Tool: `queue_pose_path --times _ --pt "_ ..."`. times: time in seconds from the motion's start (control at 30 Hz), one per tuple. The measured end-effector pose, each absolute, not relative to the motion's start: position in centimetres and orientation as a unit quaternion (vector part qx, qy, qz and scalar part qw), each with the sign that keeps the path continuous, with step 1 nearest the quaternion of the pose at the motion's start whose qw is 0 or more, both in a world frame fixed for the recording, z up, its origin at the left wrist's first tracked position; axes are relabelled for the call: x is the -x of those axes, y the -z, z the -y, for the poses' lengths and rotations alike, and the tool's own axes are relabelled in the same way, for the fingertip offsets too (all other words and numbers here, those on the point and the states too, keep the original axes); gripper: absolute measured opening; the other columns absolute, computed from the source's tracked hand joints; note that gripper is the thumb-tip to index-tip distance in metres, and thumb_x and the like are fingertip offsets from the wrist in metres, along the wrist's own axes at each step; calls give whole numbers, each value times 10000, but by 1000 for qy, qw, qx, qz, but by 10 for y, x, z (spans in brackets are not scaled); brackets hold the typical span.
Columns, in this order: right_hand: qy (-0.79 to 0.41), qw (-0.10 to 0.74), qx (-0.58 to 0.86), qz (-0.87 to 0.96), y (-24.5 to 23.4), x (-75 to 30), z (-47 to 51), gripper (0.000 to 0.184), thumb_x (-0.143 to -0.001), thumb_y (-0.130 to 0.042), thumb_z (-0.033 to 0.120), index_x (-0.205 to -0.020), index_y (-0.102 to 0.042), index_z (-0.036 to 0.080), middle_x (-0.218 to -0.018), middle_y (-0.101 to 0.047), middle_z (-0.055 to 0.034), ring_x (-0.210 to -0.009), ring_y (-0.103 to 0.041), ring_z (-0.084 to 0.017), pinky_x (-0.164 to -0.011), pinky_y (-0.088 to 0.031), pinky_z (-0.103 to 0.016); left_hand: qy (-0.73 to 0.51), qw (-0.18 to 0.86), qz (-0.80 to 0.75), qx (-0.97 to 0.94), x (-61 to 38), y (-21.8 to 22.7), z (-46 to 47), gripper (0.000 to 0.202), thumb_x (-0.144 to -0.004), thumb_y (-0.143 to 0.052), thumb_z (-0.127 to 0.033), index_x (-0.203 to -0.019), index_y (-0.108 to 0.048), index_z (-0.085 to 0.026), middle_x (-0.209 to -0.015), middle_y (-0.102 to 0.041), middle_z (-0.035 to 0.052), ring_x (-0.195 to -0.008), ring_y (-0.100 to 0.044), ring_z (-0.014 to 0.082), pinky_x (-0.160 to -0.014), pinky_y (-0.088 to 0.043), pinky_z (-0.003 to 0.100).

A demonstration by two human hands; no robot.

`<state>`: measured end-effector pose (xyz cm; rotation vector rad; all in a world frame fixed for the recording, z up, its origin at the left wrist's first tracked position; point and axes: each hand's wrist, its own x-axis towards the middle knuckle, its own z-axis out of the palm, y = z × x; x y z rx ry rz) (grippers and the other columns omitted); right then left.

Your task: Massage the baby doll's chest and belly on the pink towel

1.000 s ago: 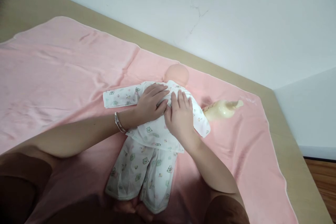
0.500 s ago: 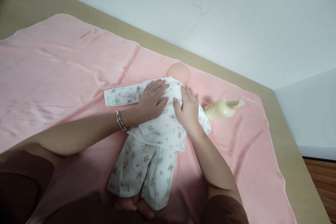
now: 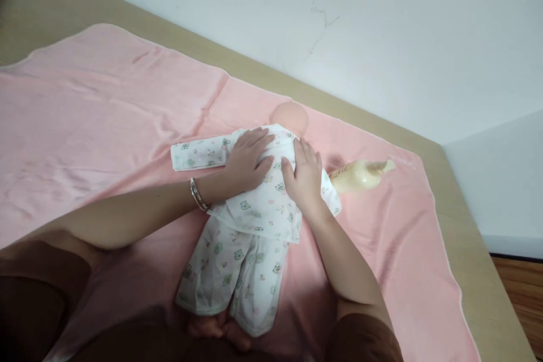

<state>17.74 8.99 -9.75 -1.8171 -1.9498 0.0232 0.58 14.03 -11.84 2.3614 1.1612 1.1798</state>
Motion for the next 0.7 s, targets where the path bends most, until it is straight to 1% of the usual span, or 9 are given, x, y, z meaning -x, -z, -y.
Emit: queue_pose_path --times 0.17,0.33,0.5,0.7 --pt "-5 231 665 710 97 -177 -90 573 -1020 -318 481 -1510 -383 192 -1564 -428 -141 -1465 -359 -301 -1187 -247 -599 -411 126 -396 -811 -6 120 -141 427 -906 -492 -277 -1307 -557 -145 -1398 -577 147 -1377 -461 299 -1185 -334 523" --pt "-8 235 662 712 98 -178 -90 572 -1016 -334 459 -1512 -381 177 -1561 -430 -150 -1462 -361 -304 -1189 -251 -588 -413 122 -394 -812 -6 120 -142 431 -902 -493 -275 -1301 -564 -130 -1387 -584 145 -1367 -471 300 -1187 -335 504" --pt "-6 239 661 711 98 -178 -90 561 -1014 -346 451 -1510 -382 192 -1558 -437 -142 -1458 -366 -304 -1186 -255 -593 -415 127 -392 -811 -6 120 -142 427 -898 -493 -277 -1300 -561 -148 -1390 -582 147 -1369 -468 300 -1177 -342 524" --pt "-10 237 663 710 96 -177 -89 566 -1018 -339 453 -1510 -385 177 -1560 -434 -144 -1460 -364 -296 -1192 -253 -581 -416 122 -394 -811 -6 120 -142 434 -898 -495 -284 -1289 -576 -114 -1384 -583 159 -1357 -474 303 -1182 -341 504"
